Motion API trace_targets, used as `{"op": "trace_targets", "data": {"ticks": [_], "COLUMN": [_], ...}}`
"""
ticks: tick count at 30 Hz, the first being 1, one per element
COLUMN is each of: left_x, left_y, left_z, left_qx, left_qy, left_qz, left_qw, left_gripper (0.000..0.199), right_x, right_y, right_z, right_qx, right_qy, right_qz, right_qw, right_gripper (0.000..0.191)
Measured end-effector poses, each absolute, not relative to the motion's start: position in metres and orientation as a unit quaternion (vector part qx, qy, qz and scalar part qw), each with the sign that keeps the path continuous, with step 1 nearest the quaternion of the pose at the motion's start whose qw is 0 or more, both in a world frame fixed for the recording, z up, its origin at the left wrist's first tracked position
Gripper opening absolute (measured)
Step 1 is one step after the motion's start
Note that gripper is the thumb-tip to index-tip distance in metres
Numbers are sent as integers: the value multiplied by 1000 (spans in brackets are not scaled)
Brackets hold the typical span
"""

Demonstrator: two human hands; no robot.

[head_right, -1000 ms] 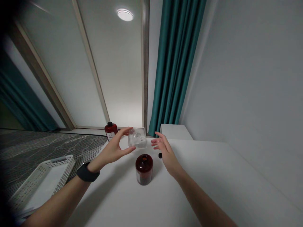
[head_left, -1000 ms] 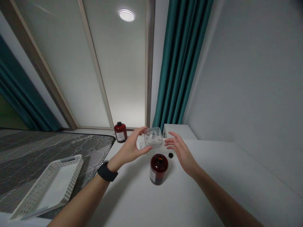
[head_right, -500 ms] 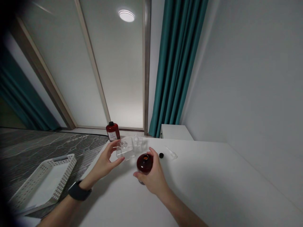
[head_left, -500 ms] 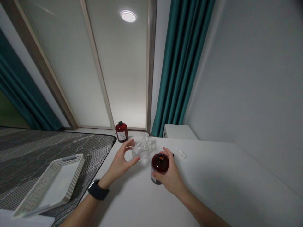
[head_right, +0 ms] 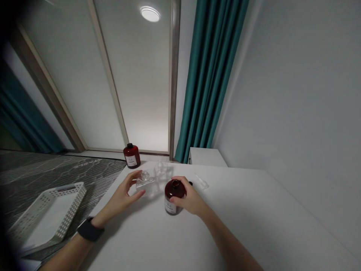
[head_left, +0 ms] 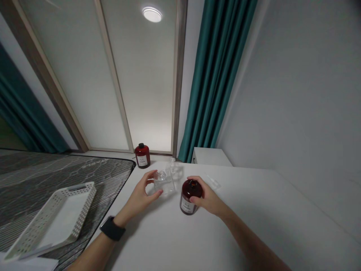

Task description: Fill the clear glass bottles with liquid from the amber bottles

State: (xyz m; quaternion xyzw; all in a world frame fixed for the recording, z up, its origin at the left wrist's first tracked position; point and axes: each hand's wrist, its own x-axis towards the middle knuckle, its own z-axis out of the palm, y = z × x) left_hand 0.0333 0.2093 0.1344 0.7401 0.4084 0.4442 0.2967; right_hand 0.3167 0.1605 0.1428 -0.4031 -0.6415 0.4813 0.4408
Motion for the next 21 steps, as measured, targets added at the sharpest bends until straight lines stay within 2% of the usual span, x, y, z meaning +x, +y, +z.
{"op": "trace_targets", "data": {"ticks": [3, 10, 15, 21], "left_x": [36, 37, 30, 24], "left_y": [207, 207, 208, 207], "left_z": [135, 135, 135, 142], "left_qx": [750, 769, 779, 800], "left_qy": [408, 401, 397, 380], "left_qz": [434, 412, 389, 370], "left_qw": [288, 281, 288, 281], "left_gripper": [60, 59, 58, 56], "right_x": [321, 290, 291, 305], "right_y": [156, 143, 155, 185], "right_z": [140, 128, 129, 141], "right_qx": [-390, -515, -515, -498], "right_qy": [-624, -546, -561, -607], "right_qz": [508, 365, 370, 376], "right_qw": [448, 550, 532, 493], "right_gripper": [69, 76, 63, 59]}}
